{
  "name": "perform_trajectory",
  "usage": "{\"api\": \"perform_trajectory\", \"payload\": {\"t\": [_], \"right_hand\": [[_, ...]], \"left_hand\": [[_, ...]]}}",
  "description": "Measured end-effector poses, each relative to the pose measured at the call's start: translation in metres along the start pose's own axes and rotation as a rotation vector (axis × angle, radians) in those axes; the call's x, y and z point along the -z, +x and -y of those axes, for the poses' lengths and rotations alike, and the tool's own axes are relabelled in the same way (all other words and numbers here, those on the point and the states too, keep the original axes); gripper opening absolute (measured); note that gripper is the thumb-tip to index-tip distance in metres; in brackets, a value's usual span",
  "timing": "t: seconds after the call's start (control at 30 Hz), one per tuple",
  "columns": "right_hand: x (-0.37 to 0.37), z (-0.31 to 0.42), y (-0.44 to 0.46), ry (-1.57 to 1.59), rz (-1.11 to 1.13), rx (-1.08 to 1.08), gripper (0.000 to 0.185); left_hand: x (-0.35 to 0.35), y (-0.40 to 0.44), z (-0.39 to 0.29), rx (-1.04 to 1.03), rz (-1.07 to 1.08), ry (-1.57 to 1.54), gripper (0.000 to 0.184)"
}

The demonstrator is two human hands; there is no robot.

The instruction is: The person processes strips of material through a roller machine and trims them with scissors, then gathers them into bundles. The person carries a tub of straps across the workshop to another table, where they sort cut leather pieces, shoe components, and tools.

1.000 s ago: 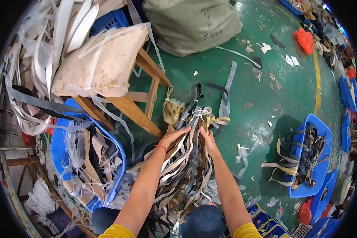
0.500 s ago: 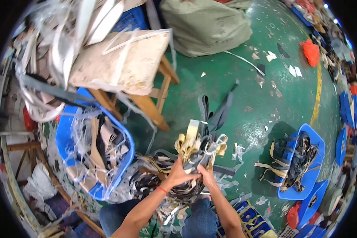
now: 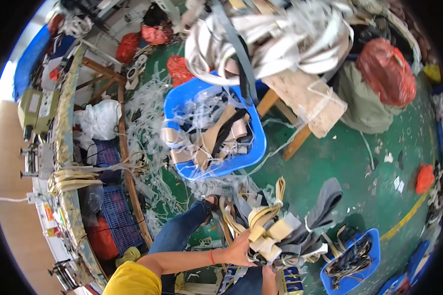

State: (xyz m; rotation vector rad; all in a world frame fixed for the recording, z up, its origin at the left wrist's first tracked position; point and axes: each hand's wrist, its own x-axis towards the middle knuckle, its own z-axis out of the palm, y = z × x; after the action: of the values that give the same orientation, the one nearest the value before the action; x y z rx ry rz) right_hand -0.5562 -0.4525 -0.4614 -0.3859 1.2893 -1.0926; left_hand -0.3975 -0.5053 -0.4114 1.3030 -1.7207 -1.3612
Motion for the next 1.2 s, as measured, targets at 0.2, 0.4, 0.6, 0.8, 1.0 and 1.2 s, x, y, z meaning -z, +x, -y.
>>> {"api": "perform_trajectory", "payload": {"t": [0.2,0.4,0.6,0.8,1.0,1.2], "right_hand": [[-0.050,0.111,-0.069,-0.217,0.083,0.046,0.056],[-0.143,0.229,-0.101,-0.404,0.323,0.186,0.053],[-0.274,0.307,-0.151,-0.459,0.751,0.368,0.051],[-0.418,0.294,-0.245,-0.474,1.210,0.361,0.049],[-0.524,0.217,-0.365,-0.505,1.647,0.208,0.047],[-0.562,0.157,-0.474,-0.473,2.070,0.004,0.045]], "left_hand": [[0.045,-0.033,-0.119,-0.070,-0.237,-0.116,0.082],[0.082,-0.054,-0.197,-0.146,-0.551,0.045,0.096],[0.153,-0.107,-0.297,-0.232,-1.141,-0.037,0.098],[0.247,-0.220,-0.368,-0.238,-1.569,-0.065,0.082],[0.280,-0.354,-0.390,-0.275,-1.948,0.009,0.081],[0.263,-0.441,-0.394,0.084,-2.323,0.215,0.089]]}}
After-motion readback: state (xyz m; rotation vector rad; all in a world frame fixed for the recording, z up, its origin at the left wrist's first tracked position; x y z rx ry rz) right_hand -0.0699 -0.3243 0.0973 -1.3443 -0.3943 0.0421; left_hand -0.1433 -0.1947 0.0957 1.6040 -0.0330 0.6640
